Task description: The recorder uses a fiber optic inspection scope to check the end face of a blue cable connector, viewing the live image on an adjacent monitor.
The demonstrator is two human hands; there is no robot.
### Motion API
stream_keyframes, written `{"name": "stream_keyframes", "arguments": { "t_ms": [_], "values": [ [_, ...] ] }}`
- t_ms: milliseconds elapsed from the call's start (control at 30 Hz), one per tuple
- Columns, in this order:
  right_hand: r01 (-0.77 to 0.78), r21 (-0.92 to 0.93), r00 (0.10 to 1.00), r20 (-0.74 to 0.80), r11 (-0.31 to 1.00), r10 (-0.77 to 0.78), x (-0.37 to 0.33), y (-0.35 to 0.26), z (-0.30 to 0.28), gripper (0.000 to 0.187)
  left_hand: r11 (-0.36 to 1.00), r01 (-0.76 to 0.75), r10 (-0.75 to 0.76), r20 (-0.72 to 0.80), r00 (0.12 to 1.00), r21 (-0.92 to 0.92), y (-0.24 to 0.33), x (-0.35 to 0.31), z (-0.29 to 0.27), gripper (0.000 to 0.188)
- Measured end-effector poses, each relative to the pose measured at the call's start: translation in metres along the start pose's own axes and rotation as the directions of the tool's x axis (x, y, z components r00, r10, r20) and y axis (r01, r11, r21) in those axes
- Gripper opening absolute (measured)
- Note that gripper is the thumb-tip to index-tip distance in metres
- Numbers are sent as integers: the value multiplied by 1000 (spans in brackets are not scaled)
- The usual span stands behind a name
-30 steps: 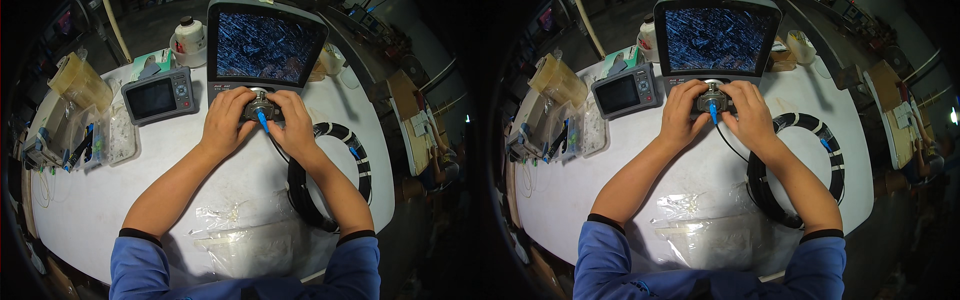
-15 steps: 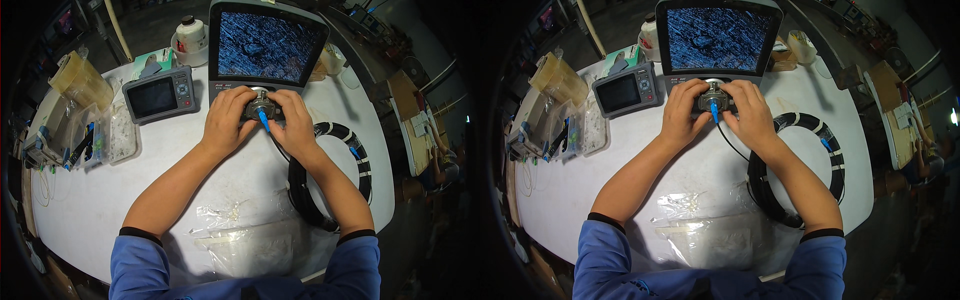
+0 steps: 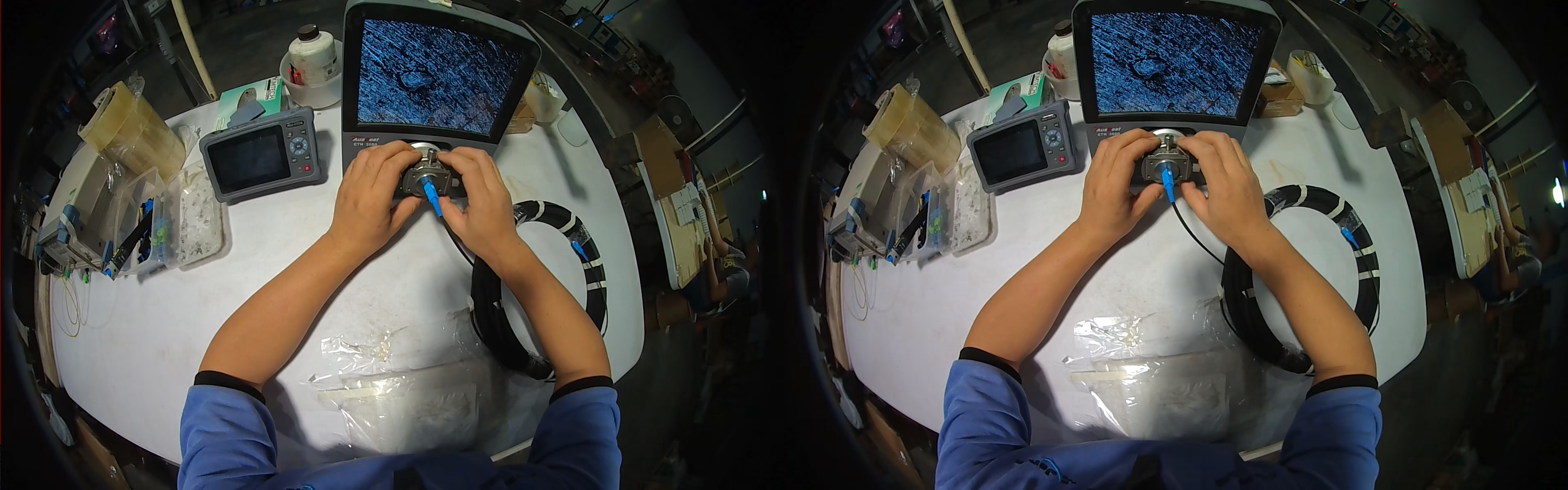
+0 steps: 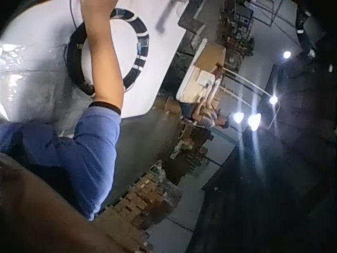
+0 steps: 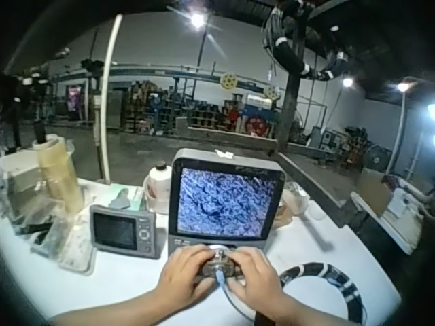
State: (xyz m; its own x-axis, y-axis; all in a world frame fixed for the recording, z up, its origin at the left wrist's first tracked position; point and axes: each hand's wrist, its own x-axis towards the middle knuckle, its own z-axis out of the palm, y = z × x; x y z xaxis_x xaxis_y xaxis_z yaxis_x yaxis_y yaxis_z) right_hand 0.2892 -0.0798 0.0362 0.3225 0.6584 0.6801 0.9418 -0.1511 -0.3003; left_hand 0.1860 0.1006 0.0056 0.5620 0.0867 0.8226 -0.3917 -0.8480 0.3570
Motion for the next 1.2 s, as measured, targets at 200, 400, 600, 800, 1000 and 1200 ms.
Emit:
{"name": "stream_keyframes", "arguments": {
  "t_ms": [200, 400, 600, 800, 1000, 1200],
  "values": [
    [19, -7, 1000, -21, 1000, -19, -1, 1, 2, 63, 1000, -17, 17, 3, 1000, 17, -2, -1, 0, 69],
    [96, -17, 995, -40, 995, -97, -1, 1, 1, 66, 998, -61, 61, -11, 998, 22, 2, -1, 3, 71],
    [122, -11, 992, -36, 992, -122, 0, 1, 0, 66, 996, -89, 89, 1, 996, 18, 2, -2, 3, 75],
    [136, -3, 990, -43, 991, -136, 0, 0, 0, 66, 995, -99, 99, 0, 995, 16, 1, -3, 4, 76],
    [150, -18, 987, -51, 988, -151, 0, 0, -1, 66, 995, -94, 94, 8, 996, 23, 2, -2, 3, 77],
    [144, -13, 989, -44, 989, -145, -1, 1, -1, 66, 995, -98, 98, 7, 995, 18, 0, -2, 5, 78]
  ]
}}
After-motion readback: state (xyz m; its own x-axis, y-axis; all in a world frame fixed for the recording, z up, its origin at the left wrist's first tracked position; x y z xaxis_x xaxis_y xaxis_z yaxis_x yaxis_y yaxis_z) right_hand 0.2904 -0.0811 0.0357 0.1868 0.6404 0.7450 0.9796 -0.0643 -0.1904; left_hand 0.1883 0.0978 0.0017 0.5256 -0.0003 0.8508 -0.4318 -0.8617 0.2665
